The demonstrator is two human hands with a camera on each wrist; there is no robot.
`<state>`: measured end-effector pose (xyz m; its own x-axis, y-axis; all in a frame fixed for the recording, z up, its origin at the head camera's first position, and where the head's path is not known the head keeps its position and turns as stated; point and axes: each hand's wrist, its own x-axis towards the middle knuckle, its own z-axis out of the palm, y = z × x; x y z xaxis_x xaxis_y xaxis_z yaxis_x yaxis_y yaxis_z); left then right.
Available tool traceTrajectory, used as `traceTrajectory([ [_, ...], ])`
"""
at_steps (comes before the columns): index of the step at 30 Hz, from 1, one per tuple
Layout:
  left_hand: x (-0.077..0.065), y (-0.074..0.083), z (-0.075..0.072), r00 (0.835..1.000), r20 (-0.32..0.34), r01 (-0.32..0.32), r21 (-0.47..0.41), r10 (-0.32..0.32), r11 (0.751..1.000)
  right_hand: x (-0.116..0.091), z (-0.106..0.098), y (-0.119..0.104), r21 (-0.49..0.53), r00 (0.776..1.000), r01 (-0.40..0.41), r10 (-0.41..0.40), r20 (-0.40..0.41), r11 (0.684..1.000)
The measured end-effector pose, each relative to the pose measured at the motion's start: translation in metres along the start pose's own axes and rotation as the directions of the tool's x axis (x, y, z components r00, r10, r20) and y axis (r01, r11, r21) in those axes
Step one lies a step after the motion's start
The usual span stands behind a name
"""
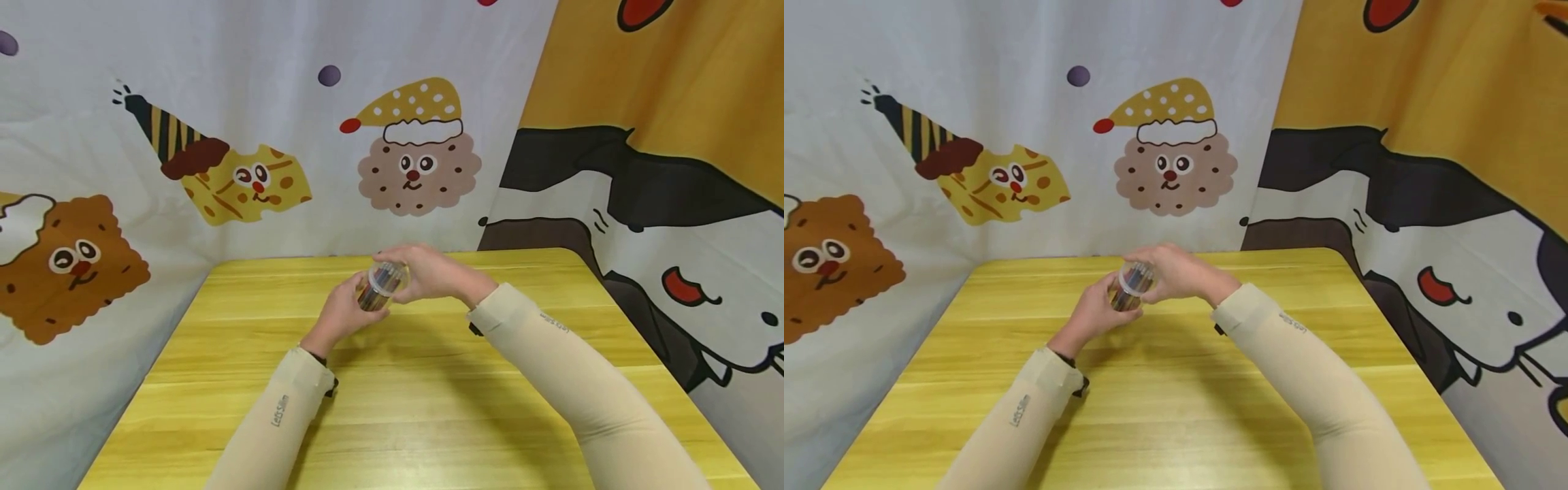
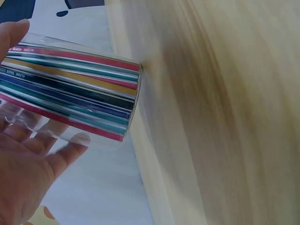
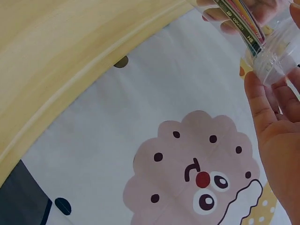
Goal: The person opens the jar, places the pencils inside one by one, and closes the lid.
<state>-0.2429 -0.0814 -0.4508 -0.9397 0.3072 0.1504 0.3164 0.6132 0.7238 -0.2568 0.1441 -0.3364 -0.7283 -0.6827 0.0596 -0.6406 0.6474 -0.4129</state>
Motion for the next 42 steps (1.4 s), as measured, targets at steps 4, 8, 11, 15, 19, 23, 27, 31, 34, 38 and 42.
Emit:
traceTrajectory([
  [4, -0.002, 0.002, 0.0, 0.998, -0.04, -0.046, 0.114, 0.051, 0.992, -0.007, 0.004, 0.006, 0.063, 1.0, -0.012, 0.013, -0.02, 0.998],
  [8, -0.006, 0.004, -0.001, 0.986, -0.085, -0.117, 0.258, 0.143, 0.959, -0.018, 0.014, 0.021, 0.223, 0.997, -0.055, 0.065, -0.036, 0.973],
  [11, -0.009, 0.007, -0.002, 0.978, -0.104, -0.146, 0.281, 0.182, 0.948, -0.026, 0.022, 0.03, 0.347, 0.994, -0.066, 0.094, -0.063, 0.935],
  [15, -0.011, 0.012, -0.008, 0.978, -0.079, -0.166, 0.256, 0.192, 0.952, -0.032, 0.027, 0.035, 0.448, 0.99, -0.041, 0.097, -0.102, 0.893],
  [19, -0.01, 0.018, -0.016, 0.986, 0.027, -0.167, 0.245, 0.166, 0.955, -0.037, 0.028, 0.035, 0.458, 0.994, 0.005, 0.046, -0.1, 0.889],
  [23, -0.01, 0.021, -0.026, 0.984, 0.123, -0.151, 0.228, 0.125, 0.962, -0.039, 0.026, 0.035, 0.428, 0.995, 0.048, -0.005, -0.101, 0.902],
  [27, -0.011, 0.024, -0.035, 0.979, 0.182, -0.127, 0.19, 0.092, 0.973, -0.042, 0.025, 0.033, 0.435, 0.995, 0.063, -0.022, -0.099, 0.898],
  [31, -0.012, 0.025, -0.036, 0.978, 0.191, -0.108, 0.134, 0.081, 0.985, -0.043, 0.025, 0.032, 0.485, 0.997, 0.038, -0.001, -0.076, 0.874],
  [34, -0.013, 0.023, -0.032, 0.981, 0.175, -0.109, 0.122, 0.086, 0.986, -0.044, 0.025, 0.031, 0.482, 0.998, 0.023, 0.005, -0.056, 0.876],
  [38, -0.014, 0.022, -0.028, 0.983, 0.144, -0.133, 0.163, 0.11, 0.978, -0.045, 0.025, 0.028, 0.405, 0.999, -0.009, 0.027, -0.038, 0.914],
  [42, -0.015, 0.024, -0.027, 0.981, 0.119, -0.176, 0.229, 0.152, 0.957, -0.047, 0.026, 0.027, 0.306, 0.996, -0.061, 0.078, -0.043, 0.95],
])
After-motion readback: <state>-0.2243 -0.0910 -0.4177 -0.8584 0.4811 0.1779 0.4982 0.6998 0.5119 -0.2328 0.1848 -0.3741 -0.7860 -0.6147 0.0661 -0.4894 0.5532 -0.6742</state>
